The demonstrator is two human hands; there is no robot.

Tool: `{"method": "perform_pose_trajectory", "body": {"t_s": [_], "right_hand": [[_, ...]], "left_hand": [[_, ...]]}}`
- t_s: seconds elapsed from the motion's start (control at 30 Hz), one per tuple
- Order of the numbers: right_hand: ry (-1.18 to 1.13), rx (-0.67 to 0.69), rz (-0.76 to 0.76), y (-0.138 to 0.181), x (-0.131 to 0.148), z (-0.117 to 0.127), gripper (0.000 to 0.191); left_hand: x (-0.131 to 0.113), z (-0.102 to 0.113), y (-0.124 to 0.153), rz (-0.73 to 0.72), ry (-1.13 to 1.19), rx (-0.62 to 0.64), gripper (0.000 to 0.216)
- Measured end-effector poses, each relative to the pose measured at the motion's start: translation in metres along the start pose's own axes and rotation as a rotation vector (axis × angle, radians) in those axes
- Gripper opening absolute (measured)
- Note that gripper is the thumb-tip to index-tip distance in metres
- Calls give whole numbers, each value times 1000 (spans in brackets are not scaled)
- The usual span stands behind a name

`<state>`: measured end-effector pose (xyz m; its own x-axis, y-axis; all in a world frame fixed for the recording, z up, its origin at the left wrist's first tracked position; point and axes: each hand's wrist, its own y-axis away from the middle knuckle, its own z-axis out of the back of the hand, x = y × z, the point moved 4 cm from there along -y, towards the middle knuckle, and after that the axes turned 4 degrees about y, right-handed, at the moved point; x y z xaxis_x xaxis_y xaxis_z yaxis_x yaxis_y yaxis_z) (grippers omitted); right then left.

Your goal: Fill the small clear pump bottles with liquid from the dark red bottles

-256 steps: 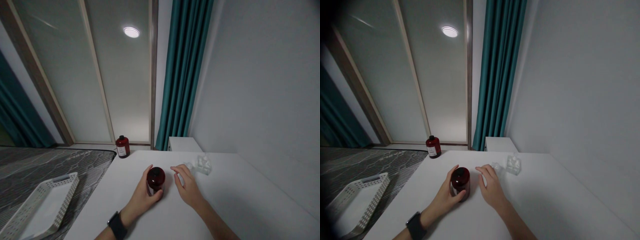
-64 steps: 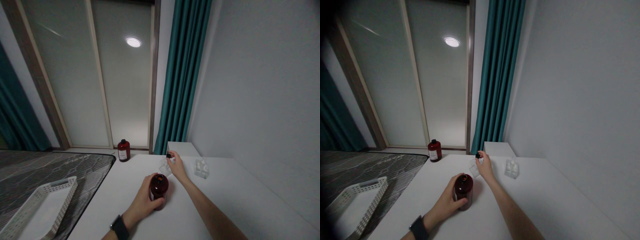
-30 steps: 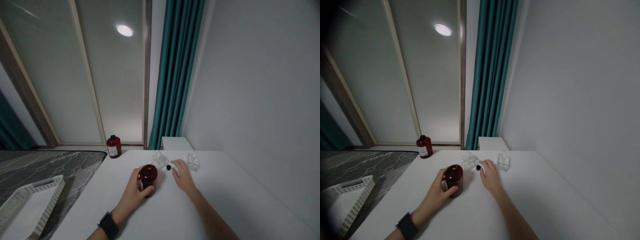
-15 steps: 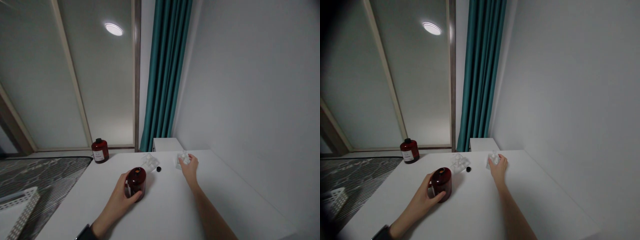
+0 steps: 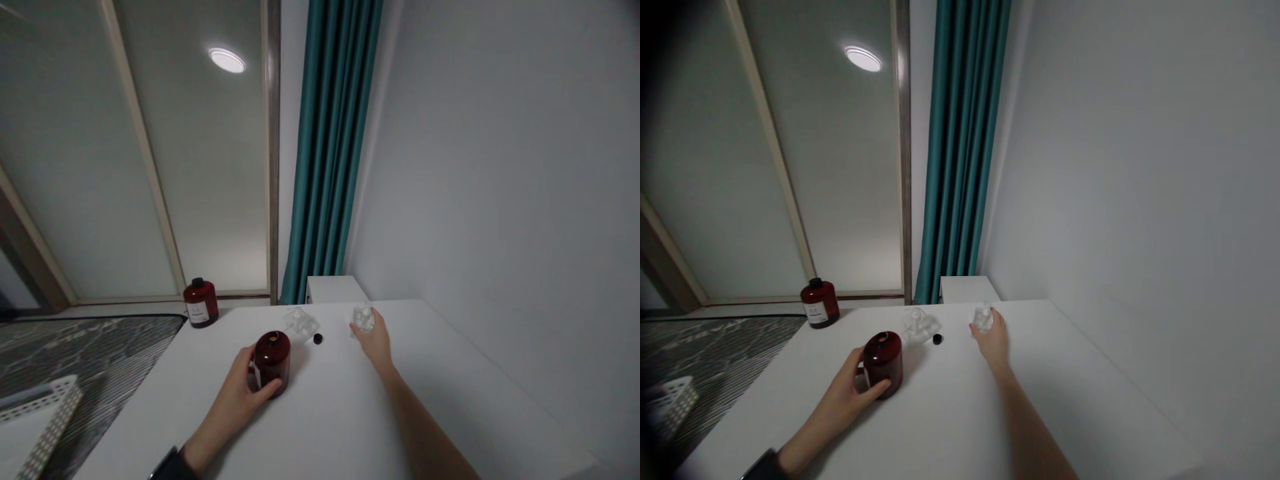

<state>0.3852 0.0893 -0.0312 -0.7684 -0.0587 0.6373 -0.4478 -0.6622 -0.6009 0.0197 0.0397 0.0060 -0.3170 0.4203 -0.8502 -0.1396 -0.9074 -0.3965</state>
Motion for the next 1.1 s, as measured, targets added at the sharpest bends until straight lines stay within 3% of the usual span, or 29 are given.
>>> {"method": "perform_pose_trajectory", "body": {"t_s": [0.2, 0.43, 0.53, 0.8, 1.1], "right_hand": [[-57, 16, 67, 10, 41, 9, 68], [-239, 89, 184, 41, 98, 15, 72], [-329, 191, 209, 59, 115, 13, 78], [-401, 629, 199, 105, 150, -3, 91], [-419, 756, 133, 123, 157, -14, 96]], "left_hand": [[0, -1, -1, -25, -68, 20, 58], [4, 3, -4, -58, -110, -44, 58], [10, 6, -5, -59, -148, -52, 59], [18, 16, -11, -37, -225, -103, 60], [28, 21, -18, -28, -284, -151, 63]]}}
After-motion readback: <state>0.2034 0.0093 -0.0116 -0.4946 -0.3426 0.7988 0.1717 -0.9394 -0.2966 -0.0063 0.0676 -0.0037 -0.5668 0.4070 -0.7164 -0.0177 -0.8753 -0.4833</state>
